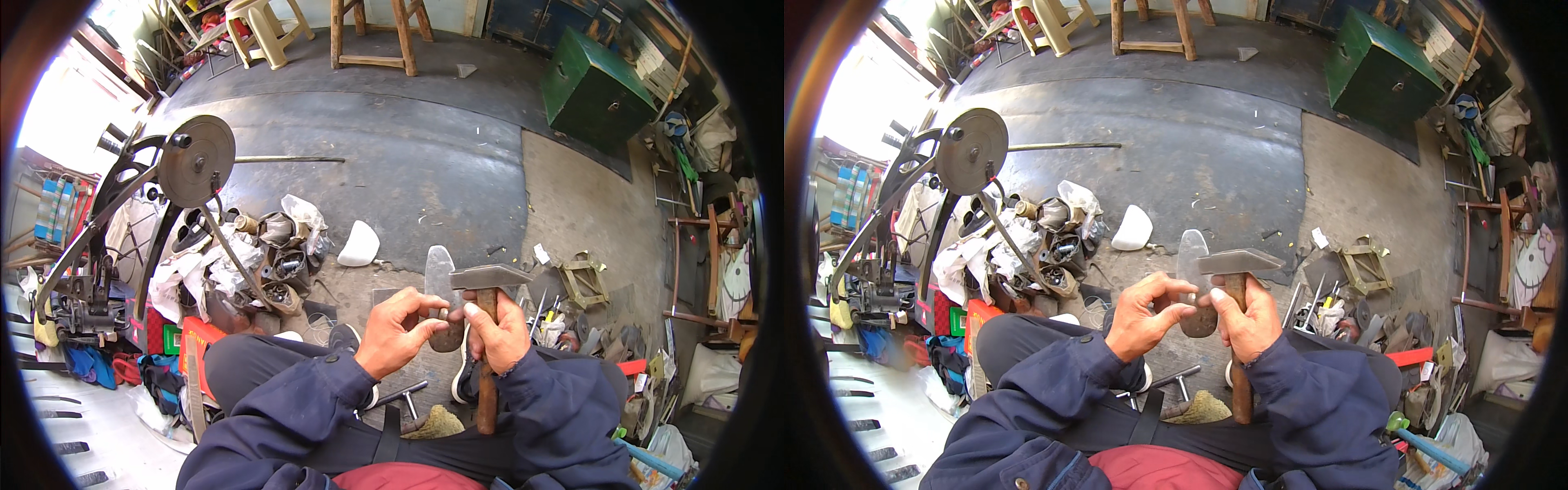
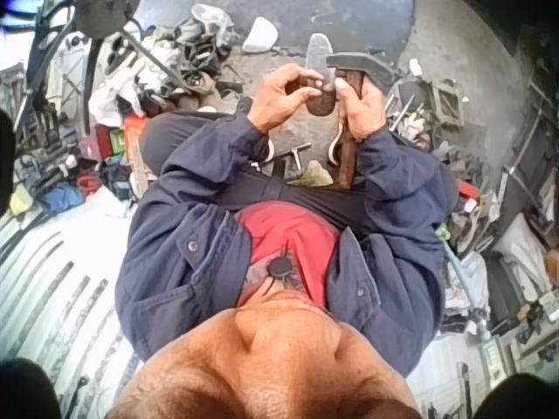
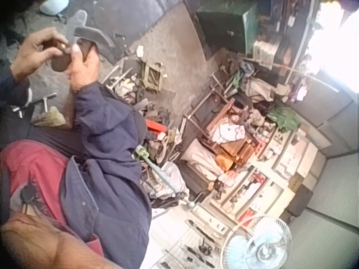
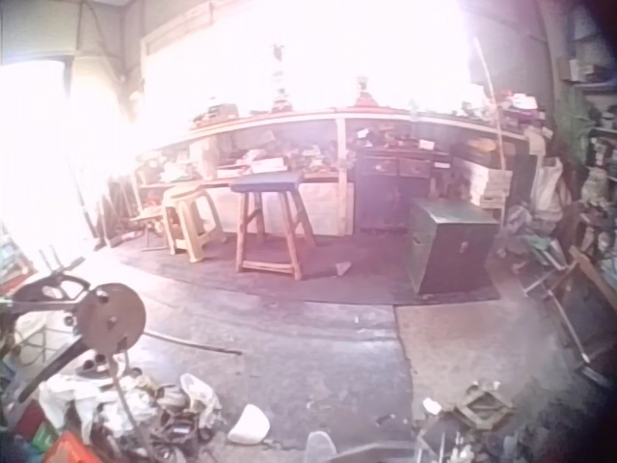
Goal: The person sits on the floor in a workshop and repeatedly taps a small metal piece with a hammer, rotating it to shape the edges. They then place the hammer down and pick up a metal frame to inspect it.
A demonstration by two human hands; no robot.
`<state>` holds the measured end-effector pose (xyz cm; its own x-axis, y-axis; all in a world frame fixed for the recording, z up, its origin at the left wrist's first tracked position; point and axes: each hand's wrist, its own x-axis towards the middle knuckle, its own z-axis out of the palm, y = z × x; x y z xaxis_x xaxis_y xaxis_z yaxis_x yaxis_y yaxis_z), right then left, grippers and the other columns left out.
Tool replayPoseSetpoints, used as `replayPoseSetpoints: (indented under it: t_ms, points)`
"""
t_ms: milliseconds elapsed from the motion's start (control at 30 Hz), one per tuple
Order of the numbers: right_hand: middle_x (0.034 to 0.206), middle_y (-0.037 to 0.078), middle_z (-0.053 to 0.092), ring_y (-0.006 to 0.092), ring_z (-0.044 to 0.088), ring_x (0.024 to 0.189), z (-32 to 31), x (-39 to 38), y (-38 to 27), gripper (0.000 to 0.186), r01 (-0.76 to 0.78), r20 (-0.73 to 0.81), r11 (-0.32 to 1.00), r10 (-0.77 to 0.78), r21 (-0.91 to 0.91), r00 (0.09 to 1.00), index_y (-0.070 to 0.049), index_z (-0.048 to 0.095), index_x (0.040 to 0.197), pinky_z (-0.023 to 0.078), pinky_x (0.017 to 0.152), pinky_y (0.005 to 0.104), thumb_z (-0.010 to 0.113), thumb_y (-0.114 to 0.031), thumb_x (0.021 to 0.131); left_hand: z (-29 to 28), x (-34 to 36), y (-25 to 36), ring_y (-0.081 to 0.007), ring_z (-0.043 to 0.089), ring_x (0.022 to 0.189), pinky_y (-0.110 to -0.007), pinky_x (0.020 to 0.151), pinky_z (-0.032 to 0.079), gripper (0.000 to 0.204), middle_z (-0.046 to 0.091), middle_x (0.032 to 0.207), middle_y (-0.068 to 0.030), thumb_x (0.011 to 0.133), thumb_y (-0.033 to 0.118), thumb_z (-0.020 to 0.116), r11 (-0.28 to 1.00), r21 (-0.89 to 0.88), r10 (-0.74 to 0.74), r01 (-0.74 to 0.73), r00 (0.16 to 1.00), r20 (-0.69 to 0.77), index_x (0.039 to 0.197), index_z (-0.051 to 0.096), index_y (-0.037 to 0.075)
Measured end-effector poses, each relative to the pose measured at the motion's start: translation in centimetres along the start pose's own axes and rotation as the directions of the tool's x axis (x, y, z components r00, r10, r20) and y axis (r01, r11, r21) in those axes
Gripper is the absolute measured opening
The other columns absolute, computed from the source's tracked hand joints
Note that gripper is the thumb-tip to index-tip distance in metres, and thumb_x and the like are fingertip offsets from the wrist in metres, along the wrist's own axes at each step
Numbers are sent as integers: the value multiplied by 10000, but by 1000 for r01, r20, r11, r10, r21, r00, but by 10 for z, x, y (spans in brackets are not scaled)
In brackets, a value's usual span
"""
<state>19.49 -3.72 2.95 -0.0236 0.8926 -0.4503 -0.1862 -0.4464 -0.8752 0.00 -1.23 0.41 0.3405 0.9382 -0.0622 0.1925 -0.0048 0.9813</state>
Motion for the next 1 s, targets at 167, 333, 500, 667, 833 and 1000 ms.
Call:
replayPoseSetpoints:
  t_ms: [167,333,500,667,833,1000]
  points:
    - [866,90,689,152,600,636,-12,-2,-13,236,140,42,913,-134,-384,990,-7,600,1203,482,563,298,596,-121,997,-1,1,-6,-77,452,642,-256,589,396,267,526,816,6,821,58,809,998,64,-15,18,999,-47,1081,759,88]
    - [909,224,689,421,680,808,-15,-7,-22,321,457,297,578,-354,-676,887,-28,624,1265,527,686,414,646,-73,948,2,2,-16,-62,452,644,-251,587,398,279,532,823,16,818,64,816,997,-46,-62,60,997,-36,1090,758,84]
    - [901,212,692,408,687,802,-12,-8,-19,339,527,348,546,-403,-651,847,-34,624,1268,535,683,427,659,-55,932,1,2,-23,-48,476,660,-238,599,412,274,557,843,24,822,68,820,994,-64,-90,89,996,-11,1087,751,69]
    - [919,217,691,423,680,803,-12,-5,-15,325,477,367,509,-307,-717,878,-38,617,1249,532,679,453,659,-81,930,4,4,-22,-40,499,680,-234,611,424,249,576,855,23,830,71,816,983,-150,-107,102,994,-24,1063,735,35]
    - [848,215,678,438,667,764,-10,-5,-15,309,613,366,527,-502,-589,784,-41,608,1232,517,643,496,651,-114,934,0,1,-19,-37,513,695,-235,627,438,232,582,859,19,835,54,807,990,-83,-117,117,993,10,1051,729,26]
    - [795,200,658,434,660,705,-8,-6,-15,262,533,411,439,-347,-723,843,-31,610,1182,516,609,499,646,-112,936,3,6,-22,-45,515,697,-238,630,438,221,587,866,13,845,62,797,981,-139,-135,135,991,11,1053,730,22]
